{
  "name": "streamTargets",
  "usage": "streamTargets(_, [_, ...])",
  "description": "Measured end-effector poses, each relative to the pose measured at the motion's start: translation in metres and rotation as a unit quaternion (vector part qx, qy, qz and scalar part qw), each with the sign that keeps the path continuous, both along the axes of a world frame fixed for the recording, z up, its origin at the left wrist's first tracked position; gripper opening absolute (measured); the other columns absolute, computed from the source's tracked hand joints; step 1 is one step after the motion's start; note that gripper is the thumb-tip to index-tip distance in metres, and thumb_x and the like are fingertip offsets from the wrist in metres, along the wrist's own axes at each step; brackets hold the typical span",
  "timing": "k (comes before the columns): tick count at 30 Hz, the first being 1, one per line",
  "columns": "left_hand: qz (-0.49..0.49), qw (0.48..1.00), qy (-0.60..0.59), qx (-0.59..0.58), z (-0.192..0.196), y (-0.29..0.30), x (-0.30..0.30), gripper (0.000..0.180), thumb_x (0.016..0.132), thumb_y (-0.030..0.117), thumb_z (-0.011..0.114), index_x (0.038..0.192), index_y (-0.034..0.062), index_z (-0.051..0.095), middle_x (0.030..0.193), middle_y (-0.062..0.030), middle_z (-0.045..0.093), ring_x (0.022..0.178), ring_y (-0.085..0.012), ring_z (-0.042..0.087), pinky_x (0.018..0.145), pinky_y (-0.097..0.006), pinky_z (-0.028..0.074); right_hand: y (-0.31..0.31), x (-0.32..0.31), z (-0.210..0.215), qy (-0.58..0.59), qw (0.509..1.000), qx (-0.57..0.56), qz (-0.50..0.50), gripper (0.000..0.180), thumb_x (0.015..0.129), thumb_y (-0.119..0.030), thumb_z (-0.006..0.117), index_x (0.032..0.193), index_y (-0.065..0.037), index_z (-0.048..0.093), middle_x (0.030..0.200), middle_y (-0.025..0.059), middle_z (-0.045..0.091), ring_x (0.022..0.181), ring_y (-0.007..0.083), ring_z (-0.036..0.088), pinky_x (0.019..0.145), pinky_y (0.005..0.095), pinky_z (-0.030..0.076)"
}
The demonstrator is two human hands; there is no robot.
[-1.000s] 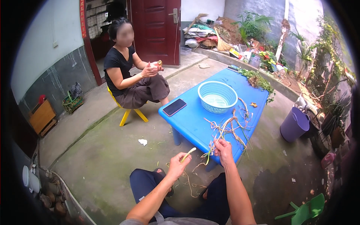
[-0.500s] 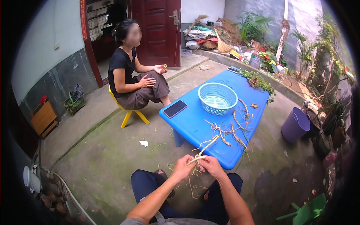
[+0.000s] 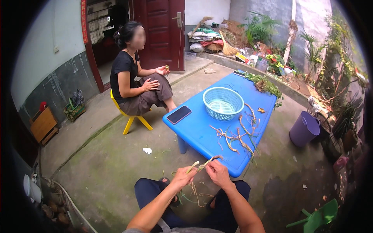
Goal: The person prepares green leafy vegetables by peeling and snapping the stalks by hand on a blue table.
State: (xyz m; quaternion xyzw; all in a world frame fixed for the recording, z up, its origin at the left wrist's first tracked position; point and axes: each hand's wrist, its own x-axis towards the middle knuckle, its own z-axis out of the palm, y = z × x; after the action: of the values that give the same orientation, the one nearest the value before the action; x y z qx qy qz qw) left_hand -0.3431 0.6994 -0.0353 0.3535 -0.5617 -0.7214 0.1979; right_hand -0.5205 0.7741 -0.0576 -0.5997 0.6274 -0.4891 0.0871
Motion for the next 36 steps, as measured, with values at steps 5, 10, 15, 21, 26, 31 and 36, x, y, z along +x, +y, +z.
streamTargets(5, [0.007, 0.987, -0.033, -0.157, -0.007, 0.009, -0.002, 0.019, 0.090, 0.023, 0.059, 0.095, 0.0056, 0.067, 0.057, 0.0013, 0.052, 0.053, -0.0055, 0.046, 0.049, -0.025, 0.036, -0.001, -0.003, -0.004, 0.051, 0.997, -0.028, -0.053, 0.008, 0.081, -0.008, 0.064, 0.085, -0.002, 0.062, 0.071, 0.0099, 0.056, 0.055, 0.0192, 0.055, 0.051, 0.0302, 0.042])
streamTargets(10, [0.008, 0.977, -0.083, -0.198, -0.002, 0.014, -0.002, 0.019, 0.087, 0.019, 0.061, 0.096, 0.0028, 0.066, 0.061, -0.0032, 0.056, 0.056, -0.0073, 0.048, 0.053, -0.028, 0.041, -0.001, -0.007, -0.010, 0.043, 0.990, -0.032, -0.130, 0.003, 0.082, -0.006, 0.061, 0.084, -0.004, 0.061, 0.074, 0.0119, 0.057, 0.058, 0.0283, 0.059, 0.053, 0.0368, 0.046])
streamTargets(15, [-0.017, 0.983, -0.078, -0.166, 0.001, 0.023, 0.002, 0.017, 0.088, 0.017, 0.061, 0.095, 0.0030, 0.066, 0.059, 0.0015, 0.052, 0.054, -0.0047, 0.044, 0.050, -0.025, 0.036, -0.010, -0.026, -0.040, -0.164, 0.969, -0.036, -0.179, 0.008, 0.087, -0.010, 0.057, 0.087, -0.001, 0.058, 0.073, 0.0101, 0.057, 0.057, 0.0173, 0.060, 0.053, 0.0317, 0.048])
streamTargets(21, [-0.009, 0.999, -0.023, -0.047, -0.041, 0.013, 0.023, 0.015, 0.091, 0.013, 0.059, 0.097, 0.0011, 0.065, 0.068, 0.0053, 0.053, 0.058, -0.0026, 0.044, 0.051, -0.021, 0.035, -0.007, -0.022, -0.026, -0.628, 0.775, -0.046, -0.056, 0.021, 0.094, -0.022, 0.051, 0.104, -0.004, 0.052, 0.089, 0.0081, 0.060, 0.065, 0.0166, 0.062, 0.059, 0.0295, 0.055])
streamTargets(26, [0.024, 0.995, 0.009, -0.092, -0.037, 0.013, 0.015, 0.017, 0.092, 0.011, 0.057, 0.104, 0.0004, 0.063, 0.072, 0.0048, 0.052, 0.062, -0.0034, 0.044, 0.053, -0.019, 0.035, 0.012, -0.009, -0.051, -0.563, 0.820, 0.102, -0.022, 0.031, 0.092, -0.032, 0.057, 0.109, -0.006, 0.052, 0.092, 0.0082, 0.059, 0.073, 0.0158, 0.061, 0.061, 0.0296, 0.054])
streamTargets(31, [-0.067, 0.976, -0.105, -0.181, -0.025, 0.022, 0.024, 0.020, 0.088, 0.010, 0.059, 0.106, 0.0031, 0.064, 0.070, -0.0003, 0.059, 0.065, -0.0039, 0.050, 0.059, -0.022, 0.042, 0.008, 0.015, -0.046, -0.676, 0.715, 0.142, 0.107, 0.025, 0.094, -0.028, 0.055, 0.105, -0.005, 0.057, 0.085, 0.0051, 0.060, 0.065, 0.0114, 0.057, 0.055, 0.0265, 0.048])
streamTargets(36, [-0.082, 0.991, -0.093, -0.054, -0.020, 0.019, 0.025, 0.024, 0.092, 0.022, 0.056, 0.106, 0.0043, 0.064, 0.071, -0.0022, 0.062, 0.048, -0.0044, 0.042, 0.046, -0.021, 0.037, 0.003, 0.021, -0.036, -0.538, 0.825, 0.157, 0.072, 0.023, 0.094, -0.023, 0.056, 0.095, 0.000, 0.060, 0.080, 0.0041, 0.062, 0.056, 0.0080, 0.056, 0.051, 0.0207, 0.047])
